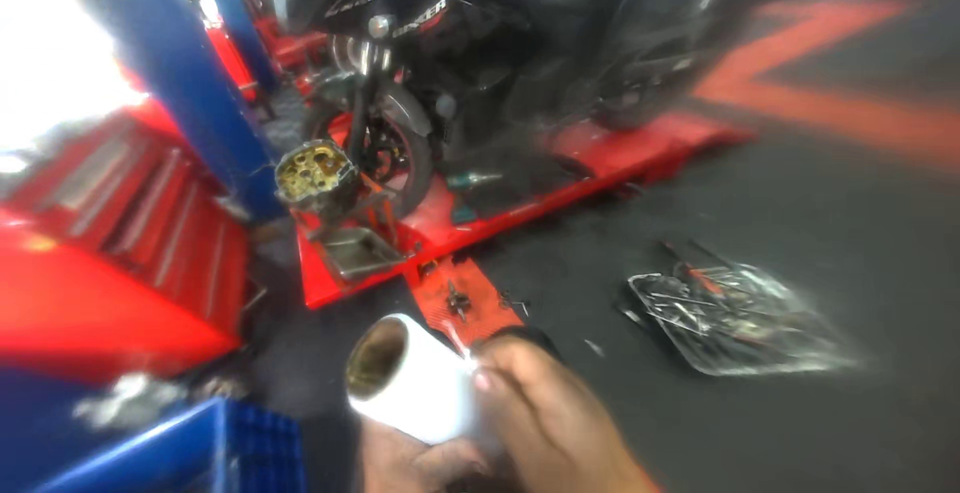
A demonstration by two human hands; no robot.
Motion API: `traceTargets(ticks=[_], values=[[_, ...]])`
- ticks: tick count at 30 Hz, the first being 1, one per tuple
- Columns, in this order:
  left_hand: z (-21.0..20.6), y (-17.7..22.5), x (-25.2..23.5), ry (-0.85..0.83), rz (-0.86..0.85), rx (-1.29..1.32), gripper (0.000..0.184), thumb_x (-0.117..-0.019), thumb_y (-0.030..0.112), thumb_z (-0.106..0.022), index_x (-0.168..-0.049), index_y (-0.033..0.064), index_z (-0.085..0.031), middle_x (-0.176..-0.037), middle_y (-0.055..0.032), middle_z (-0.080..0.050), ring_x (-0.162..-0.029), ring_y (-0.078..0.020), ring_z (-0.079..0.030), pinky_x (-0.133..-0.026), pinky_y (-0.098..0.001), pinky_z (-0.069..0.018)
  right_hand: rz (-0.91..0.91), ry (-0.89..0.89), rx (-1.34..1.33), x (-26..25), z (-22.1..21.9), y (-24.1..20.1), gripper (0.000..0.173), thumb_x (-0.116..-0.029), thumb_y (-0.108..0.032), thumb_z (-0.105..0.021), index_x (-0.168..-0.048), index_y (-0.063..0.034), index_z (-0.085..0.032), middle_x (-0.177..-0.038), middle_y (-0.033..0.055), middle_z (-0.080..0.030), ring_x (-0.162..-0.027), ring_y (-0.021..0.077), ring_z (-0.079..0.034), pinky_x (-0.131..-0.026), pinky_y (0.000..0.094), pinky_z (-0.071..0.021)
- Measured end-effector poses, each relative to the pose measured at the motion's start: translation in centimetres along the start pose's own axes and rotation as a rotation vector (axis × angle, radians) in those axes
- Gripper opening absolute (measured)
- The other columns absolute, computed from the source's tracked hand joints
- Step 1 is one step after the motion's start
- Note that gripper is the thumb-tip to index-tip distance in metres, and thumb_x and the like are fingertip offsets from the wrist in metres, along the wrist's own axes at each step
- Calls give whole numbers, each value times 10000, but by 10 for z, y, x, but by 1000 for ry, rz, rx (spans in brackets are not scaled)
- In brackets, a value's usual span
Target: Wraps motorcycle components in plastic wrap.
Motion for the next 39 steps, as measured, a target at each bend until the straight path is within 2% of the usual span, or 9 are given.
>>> traceTargets(ticks=[8,11,15,19,22,26,30,35,39], values=[[-4,-32,2,-152,138,222,901,-656,39,-946,-1345,-53,-374,-1071,-194,-710,-949,-282,-738,-853,-452,-638,-350,304,-458,-23,5,25,155,-1028,-215,-482,-970,-144,-607,-687,15,-578,-527,106,-512,-468,247,-441],[14,-38,-2,-110,216,18,1134,-617,39,-961,-1507,-25,-262,-1275,-197,-657,-1110,-290,-703,-933,-442,-628,-227,-3,6,-41,11,26,130,-1011,-290,-524,-977,-209,-620,-663,-61,-557,-526,77,-518,-457,275,-446],[36,-4,-29,-88,-104,-671,1371,-601,469,-946,-1608,21,-131,-1607,-187,-355,-1445,-234,-432,-1155,-401,-438,-49,-481,349,-54,4,27,138,-994,-306,-528,-952,-223,-629,-667,-90,-571,-579,43,-562,-514,286,-488],[-15,23,-61,-538,-144,-795,806,-804,379,-838,-1508,216,-480,-1289,56,-677,-1098,-33,-663,-940,-324,-593,276,-579,388,-56,-15,3,125,-956,-246,-584,-875,-170,-642,-673,-55,-586,-591,74,-589,-510,301,-505],[-36,30,-73,-650,-103,-672,643,-851,193,-786,-1443,203,-536,-1078,70,-728,-890,-36,-700,-785,-301,-632,489,-324,578,-52,3,-22,156,-987,-233,-556,-932,-139,-668,-729,-16,-615,-639,133,-629,-522,332,-524],[-45,43,-79,-704,-247,-676,123,-981,213,-677,-1058,177,-766,-887,95,-730,-755,-12,-670,-676,-234,-597,387,-171,634,18,31,-50,209,-1027,-290,-540,-954,-162,-688,-785,20,-658,-733,179,-645,-603,344,-517],[-52,52,-91,-768,-305,-687,156,-1014,236,-637,-970,161,-767,-824,86,-710,-732,-17,-660,-671,-222,-584,174,-655,806,104,-26,19,281,-1010,-220,-566,-1253,-118,-663,-1094,97,-722,-1034,286,-690,-851,456,-566],[-70,53,-102,-883,-342,-632,160,-1021,219,-628,-991,145,-766,-854,70,-719,-740,-31,-667,-679,-236,-595,141,-547,1003,117,-57,69,339,-901,-110,-647,-1237,-150,-668,-963,89,-704,-879,292,-707,-653,465,-584],[-71,57,-109,-857,-184,-630,189,-1043,230,-589,-997,146,-752,-801,45,-727,-655,-78,-690,-589,-271,-616,-17,-727,776,107,-36,60,486,-780,-352,-777,-1194,-140,-637,-972,88,-699,-907,307,-711,-610,488,-583]])
Point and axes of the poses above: each hand's wrist, its own x-axis away from the middle knuckle, its own z-axis out of the back of the hand, y = z × x, the point moved 5 cm from there along -x, towards the middle knuckle
